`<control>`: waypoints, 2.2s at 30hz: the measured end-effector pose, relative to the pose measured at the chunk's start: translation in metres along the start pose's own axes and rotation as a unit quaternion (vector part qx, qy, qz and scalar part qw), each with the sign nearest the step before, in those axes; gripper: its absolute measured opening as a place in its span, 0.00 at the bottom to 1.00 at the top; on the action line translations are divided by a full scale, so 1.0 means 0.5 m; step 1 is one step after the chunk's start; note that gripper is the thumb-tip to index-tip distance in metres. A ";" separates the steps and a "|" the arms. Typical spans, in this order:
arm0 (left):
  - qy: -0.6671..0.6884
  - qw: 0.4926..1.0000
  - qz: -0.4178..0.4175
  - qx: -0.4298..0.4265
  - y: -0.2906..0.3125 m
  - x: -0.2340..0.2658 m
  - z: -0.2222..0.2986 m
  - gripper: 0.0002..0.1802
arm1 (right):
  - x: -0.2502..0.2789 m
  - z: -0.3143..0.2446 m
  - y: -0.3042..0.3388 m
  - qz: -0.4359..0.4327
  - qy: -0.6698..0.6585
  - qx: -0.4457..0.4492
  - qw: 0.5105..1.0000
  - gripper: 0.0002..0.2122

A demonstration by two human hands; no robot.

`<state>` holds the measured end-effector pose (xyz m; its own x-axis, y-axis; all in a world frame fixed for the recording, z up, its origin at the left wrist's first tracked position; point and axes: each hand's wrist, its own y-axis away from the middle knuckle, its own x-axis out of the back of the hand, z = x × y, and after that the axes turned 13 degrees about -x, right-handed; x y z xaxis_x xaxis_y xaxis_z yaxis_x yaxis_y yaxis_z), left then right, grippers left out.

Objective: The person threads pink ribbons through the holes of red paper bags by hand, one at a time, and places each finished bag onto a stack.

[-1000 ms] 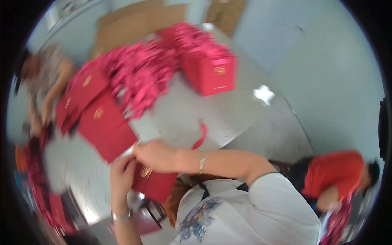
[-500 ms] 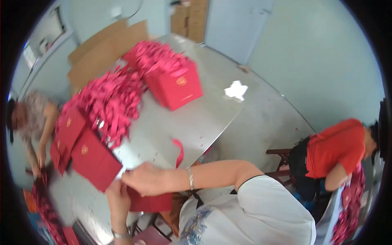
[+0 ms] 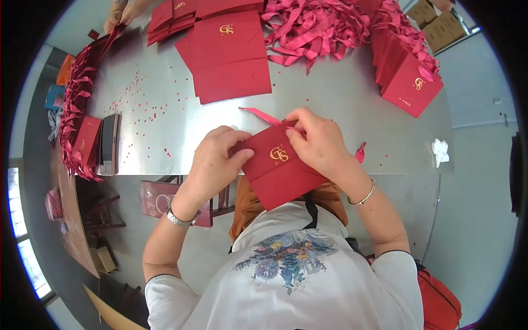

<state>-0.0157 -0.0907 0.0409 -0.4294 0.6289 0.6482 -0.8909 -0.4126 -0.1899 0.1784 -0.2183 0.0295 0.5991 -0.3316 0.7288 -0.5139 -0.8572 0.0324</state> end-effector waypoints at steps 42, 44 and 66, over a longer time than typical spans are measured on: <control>0.151 0.971 0.024 0.184 -0.051 0.029 -0.040 0.10 | 0.081 -0.077 0.068 -0.144 -0.444 -0.060 0.883 0.06; 0.142 0.975 0.003 0.173 -0.054 0.034 -0.036 0.09 | 0.003 -0.094 0.034 -0.126 -0.367 -0.128 0.913 0.08; 0.107 0.990 -0.005 0.089 -0.039 0.025 -0.062 0.06 | -0.086 -0.088 0.008 -0.100 -0.206 -0.128 0.965 0.06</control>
<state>-0.0083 -0.0545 0.0297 -0.4598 0.7503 0.4751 -0.8628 -0.5041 -0.0388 0.1236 -0.1899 0.0285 0.8680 -0.3429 0.3592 -0.4658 -0.8128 0.3498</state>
